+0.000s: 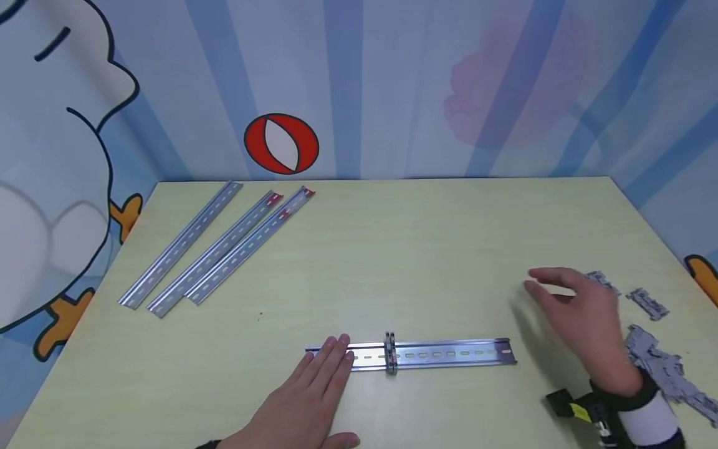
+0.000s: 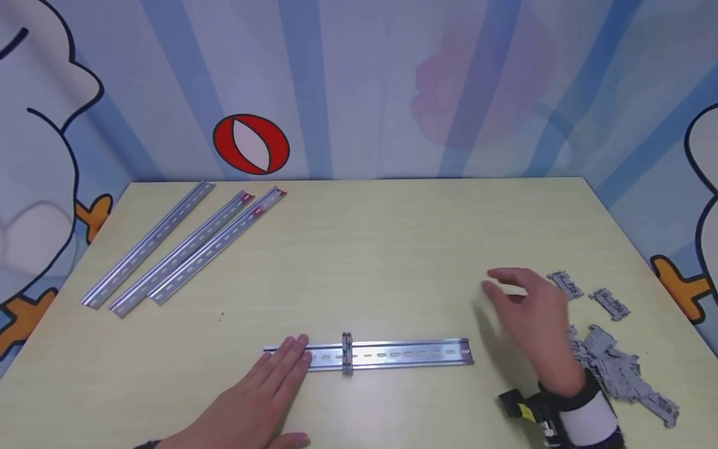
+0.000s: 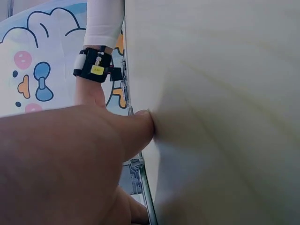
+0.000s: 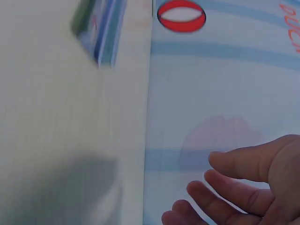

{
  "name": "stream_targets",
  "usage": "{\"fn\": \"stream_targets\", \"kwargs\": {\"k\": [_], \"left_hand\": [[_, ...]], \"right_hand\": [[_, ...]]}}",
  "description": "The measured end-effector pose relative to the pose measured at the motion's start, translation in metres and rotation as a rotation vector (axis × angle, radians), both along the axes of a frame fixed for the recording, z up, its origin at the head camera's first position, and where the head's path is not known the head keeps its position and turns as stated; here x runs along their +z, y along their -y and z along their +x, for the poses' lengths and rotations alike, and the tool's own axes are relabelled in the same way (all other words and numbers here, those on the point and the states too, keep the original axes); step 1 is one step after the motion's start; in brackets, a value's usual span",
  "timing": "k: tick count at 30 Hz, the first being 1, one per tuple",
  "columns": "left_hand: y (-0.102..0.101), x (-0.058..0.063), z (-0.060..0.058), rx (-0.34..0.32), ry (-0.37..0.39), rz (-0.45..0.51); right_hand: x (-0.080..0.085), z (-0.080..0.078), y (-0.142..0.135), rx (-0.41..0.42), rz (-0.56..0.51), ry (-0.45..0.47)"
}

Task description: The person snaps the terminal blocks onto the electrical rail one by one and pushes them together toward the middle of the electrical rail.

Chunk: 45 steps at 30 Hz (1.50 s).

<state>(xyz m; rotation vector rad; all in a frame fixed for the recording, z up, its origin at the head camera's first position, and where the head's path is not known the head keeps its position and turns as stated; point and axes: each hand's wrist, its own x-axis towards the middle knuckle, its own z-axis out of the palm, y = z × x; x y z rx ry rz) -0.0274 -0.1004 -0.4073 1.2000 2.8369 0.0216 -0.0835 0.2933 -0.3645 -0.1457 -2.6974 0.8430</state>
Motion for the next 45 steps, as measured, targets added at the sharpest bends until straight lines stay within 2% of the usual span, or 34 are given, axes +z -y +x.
{"fn": "stream_targets", "kwargs": {"k": [2,6,10,13,15,19,21,26,30,34,38,45], "left_hand": [[0.000,0.000,0.000,-0.002,-0.007,0.001],[0.000,0.001,0.000,0.006,0.014,-0.008],[0.001,0.001,0.001,0.011,0.023,-0.012],[0.001,0.001,0.001,0.009,0.015,-0.004],[0.001,0.000,0.001,0.003,0.007,0.001],[0.001,-0.001,0.001,-0.008,0.001,0.008],[0.001,-0.001,0.001,-0.010,-0.001,0.007],[0.001,-0.003,0.001,-0.012,-0.022,0.009],[0.001,-0.003,0.001,-0.011,-0.034,0.012],[0.000,-0.001,0.000,-0.002,0.006,-0.006],[-0.001,0.001,0.000,0.009,0.043,-0.024],[-0.001,0.002,0.001,0.006,0.033,-0.017]], "right_hand": [[0.000,-0.003,-0.024,-0.097,0.070,0.021],[-0.008,-0.009,-0.062,-0.201,0.162,0.208],[-0.017,-0.013,-0.084,-0.206,0.183,0.411],[-0.021,-0.014,-0.091,-0.194,0.200,0.482],[-0.023,-0.013,-0.092,-0.182,0.231,0.470],[-0.027,-0.010,-0.090,-0.185,0.292,0.360],[-0.028,-0.009,-0.089,-0.198,0.284,0.327],[-0.029,-0.010,-0.087,-0.214,0.246,0.340],[-0.029,-0.011,-0.088,-0.167,0.259,0.353],[-0.028,-0.011,-0.087,-0.122,0.263,0.344],[-0.027,-0.010,-0.085,-0.119,0.248,0.332],[-0.022,-0.008,-0.078,-0.133,0.250,0.281]]}}
